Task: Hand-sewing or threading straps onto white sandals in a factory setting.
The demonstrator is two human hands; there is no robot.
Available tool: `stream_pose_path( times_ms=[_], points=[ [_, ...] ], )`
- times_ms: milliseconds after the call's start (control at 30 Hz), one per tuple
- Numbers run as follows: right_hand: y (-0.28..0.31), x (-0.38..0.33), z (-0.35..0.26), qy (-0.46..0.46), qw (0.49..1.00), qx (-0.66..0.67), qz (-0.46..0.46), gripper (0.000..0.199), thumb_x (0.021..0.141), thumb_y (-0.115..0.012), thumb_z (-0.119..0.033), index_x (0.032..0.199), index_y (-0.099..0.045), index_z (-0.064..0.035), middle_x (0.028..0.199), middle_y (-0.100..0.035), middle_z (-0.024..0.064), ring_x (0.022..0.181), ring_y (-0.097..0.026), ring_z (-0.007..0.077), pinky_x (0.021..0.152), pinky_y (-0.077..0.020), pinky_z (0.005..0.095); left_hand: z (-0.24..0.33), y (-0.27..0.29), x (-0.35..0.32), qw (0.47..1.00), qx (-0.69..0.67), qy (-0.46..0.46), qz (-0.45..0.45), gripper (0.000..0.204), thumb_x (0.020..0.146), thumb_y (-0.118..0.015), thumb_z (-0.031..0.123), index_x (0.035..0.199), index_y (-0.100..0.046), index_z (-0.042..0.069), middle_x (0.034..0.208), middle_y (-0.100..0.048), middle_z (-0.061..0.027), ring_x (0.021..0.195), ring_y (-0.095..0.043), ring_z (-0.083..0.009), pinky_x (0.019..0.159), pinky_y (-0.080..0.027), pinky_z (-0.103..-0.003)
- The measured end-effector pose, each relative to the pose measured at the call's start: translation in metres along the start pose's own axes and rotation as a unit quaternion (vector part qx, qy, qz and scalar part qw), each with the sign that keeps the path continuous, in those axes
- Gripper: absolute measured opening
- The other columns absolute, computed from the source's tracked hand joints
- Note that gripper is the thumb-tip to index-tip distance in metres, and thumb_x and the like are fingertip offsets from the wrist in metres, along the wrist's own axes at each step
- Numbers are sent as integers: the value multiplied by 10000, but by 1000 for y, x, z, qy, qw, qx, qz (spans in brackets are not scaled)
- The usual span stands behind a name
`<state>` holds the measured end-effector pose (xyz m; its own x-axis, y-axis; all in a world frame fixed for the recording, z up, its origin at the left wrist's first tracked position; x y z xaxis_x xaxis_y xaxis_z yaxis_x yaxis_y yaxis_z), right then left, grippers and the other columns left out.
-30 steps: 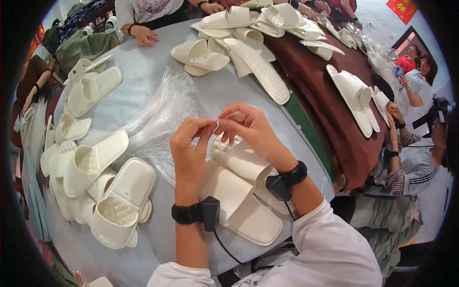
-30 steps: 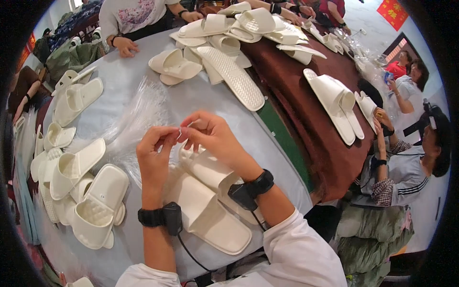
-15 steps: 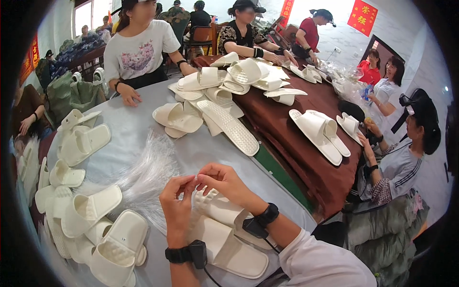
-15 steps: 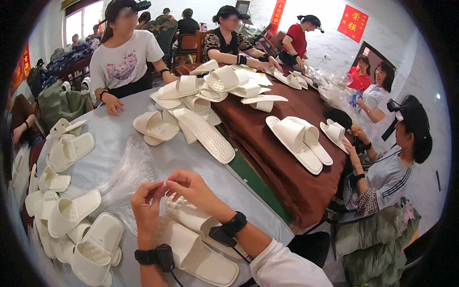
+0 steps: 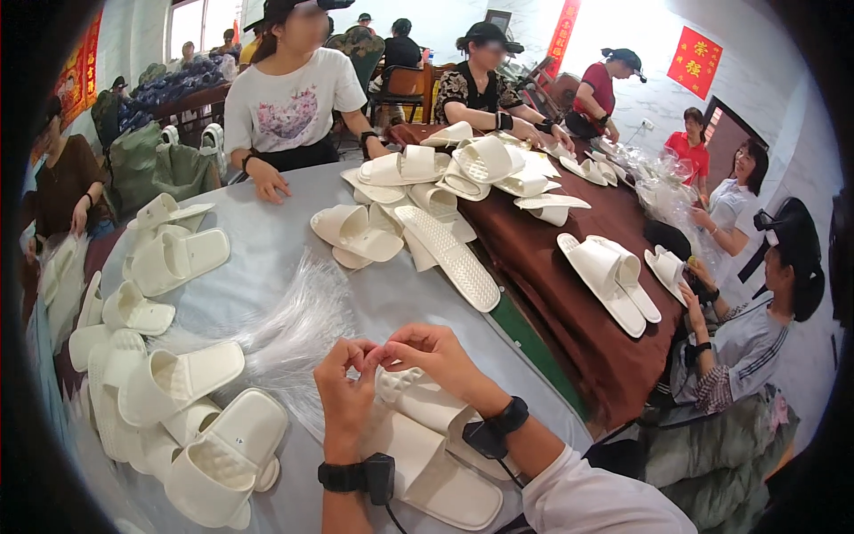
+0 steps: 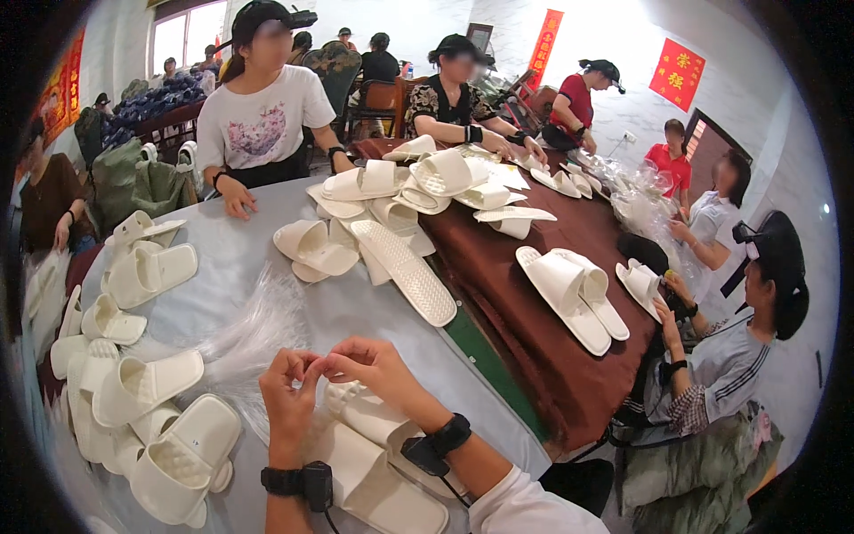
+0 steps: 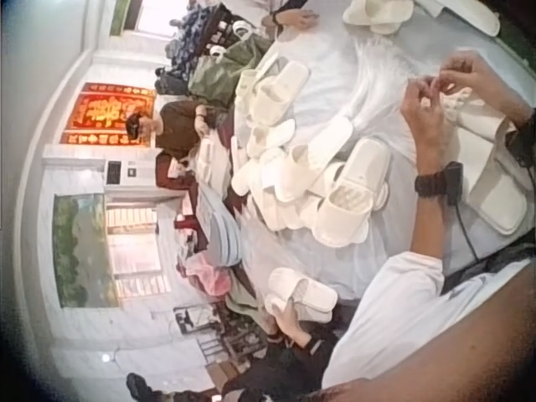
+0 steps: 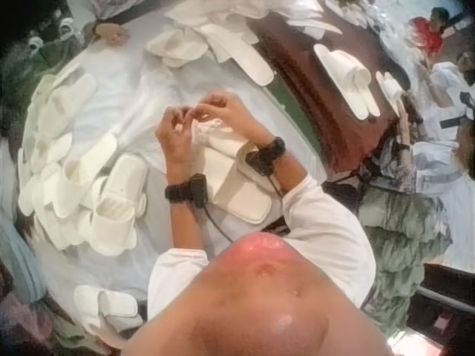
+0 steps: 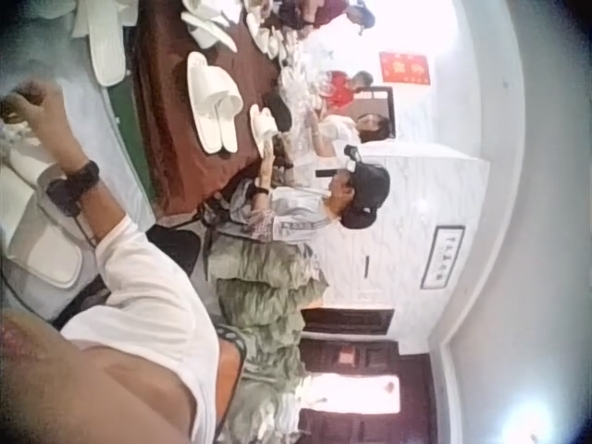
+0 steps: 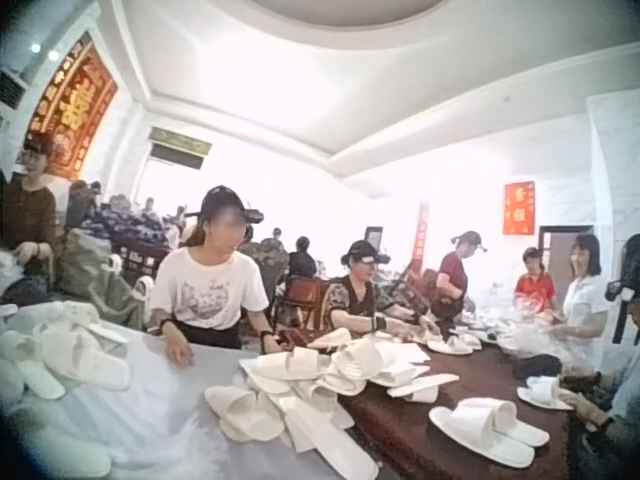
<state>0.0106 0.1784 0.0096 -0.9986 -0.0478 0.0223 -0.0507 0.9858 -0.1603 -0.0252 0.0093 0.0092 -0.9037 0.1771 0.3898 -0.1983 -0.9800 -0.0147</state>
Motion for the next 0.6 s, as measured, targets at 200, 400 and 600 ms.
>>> stream_pose_path(
  times_ms=[200,400,600],
  points=[
    [2,1,-4,-27,1000,0,12,209,1025,-689,-143,1152,-699,24,1110,-739,90,1028,-727,175,899,-620,325,1,-2,1,1000,-15,-12,6,331,910,-747,-80,782,-463,31,907,-744,-117,841,-668,-118,785,-571,-286],
    [4,-1,-5,83,994,-27,72,227,977,-742,-84,1164,-640,-6,1088,-682,58,980,-657,120,777,-566,283,5,-5,0,999,-46,7,-5,154,915,-717,-86,869,-597,-1,913,-754,-104,872,-741,-158,803,-596,-301],
    [9,-2,-4,95,993,-7,69,253,976,-728,-63,1160,-555,-46,1062,-653,54,930,-629,109,748,-541,268,11,-10,-2,998,-40,55,-16,100,957,-684,-57,1014,-632,8,951,-745,-96,900,-746,-158,815,-596,-302]
  ],
)
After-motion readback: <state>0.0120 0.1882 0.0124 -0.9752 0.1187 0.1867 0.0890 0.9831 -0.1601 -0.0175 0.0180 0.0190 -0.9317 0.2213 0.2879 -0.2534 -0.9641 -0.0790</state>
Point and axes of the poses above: each hand's wrist, its own x-axis towards the middle knuckle, its own y-axis out of the back of the hand, z = x × y, the point moved 3 cm from there along x, towards the middle knuckle
